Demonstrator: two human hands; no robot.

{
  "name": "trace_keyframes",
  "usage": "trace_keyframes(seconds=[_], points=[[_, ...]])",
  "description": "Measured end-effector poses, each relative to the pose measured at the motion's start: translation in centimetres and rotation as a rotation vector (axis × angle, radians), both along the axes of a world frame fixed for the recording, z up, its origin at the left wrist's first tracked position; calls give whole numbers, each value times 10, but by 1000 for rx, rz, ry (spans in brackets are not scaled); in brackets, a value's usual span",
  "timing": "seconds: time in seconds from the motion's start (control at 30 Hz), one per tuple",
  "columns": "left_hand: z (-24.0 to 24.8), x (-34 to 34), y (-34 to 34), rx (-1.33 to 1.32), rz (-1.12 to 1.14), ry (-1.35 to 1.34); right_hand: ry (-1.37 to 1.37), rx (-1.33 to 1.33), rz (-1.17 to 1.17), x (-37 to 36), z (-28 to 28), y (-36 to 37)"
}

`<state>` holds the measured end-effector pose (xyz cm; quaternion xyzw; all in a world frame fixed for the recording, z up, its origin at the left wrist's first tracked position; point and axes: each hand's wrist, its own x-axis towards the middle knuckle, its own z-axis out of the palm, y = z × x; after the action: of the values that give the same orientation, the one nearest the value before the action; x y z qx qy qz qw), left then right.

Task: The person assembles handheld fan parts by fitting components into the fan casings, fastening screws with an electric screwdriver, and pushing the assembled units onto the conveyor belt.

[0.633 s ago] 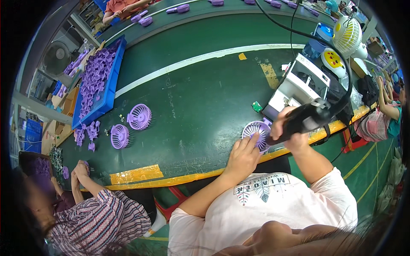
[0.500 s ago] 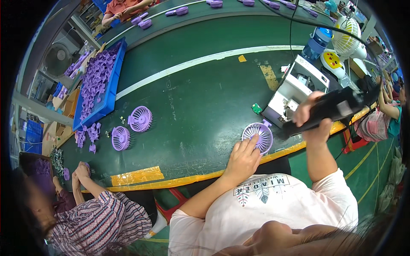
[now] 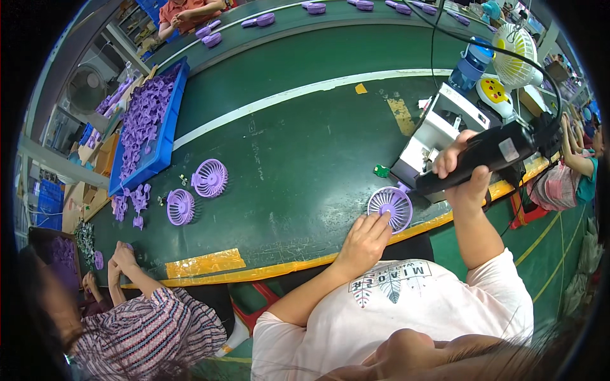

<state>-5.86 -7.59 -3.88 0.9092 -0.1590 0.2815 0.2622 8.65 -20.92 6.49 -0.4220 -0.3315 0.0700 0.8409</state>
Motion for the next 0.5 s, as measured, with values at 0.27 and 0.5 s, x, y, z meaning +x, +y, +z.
trace_keyframes(seconds=[0.27,0.5], points=[[-1,0,1,-36,-6,-14,23,-176,244,-25,-22,33],[3,0,2,-71,-34,17,115,-209,397,-28,-28,42]])
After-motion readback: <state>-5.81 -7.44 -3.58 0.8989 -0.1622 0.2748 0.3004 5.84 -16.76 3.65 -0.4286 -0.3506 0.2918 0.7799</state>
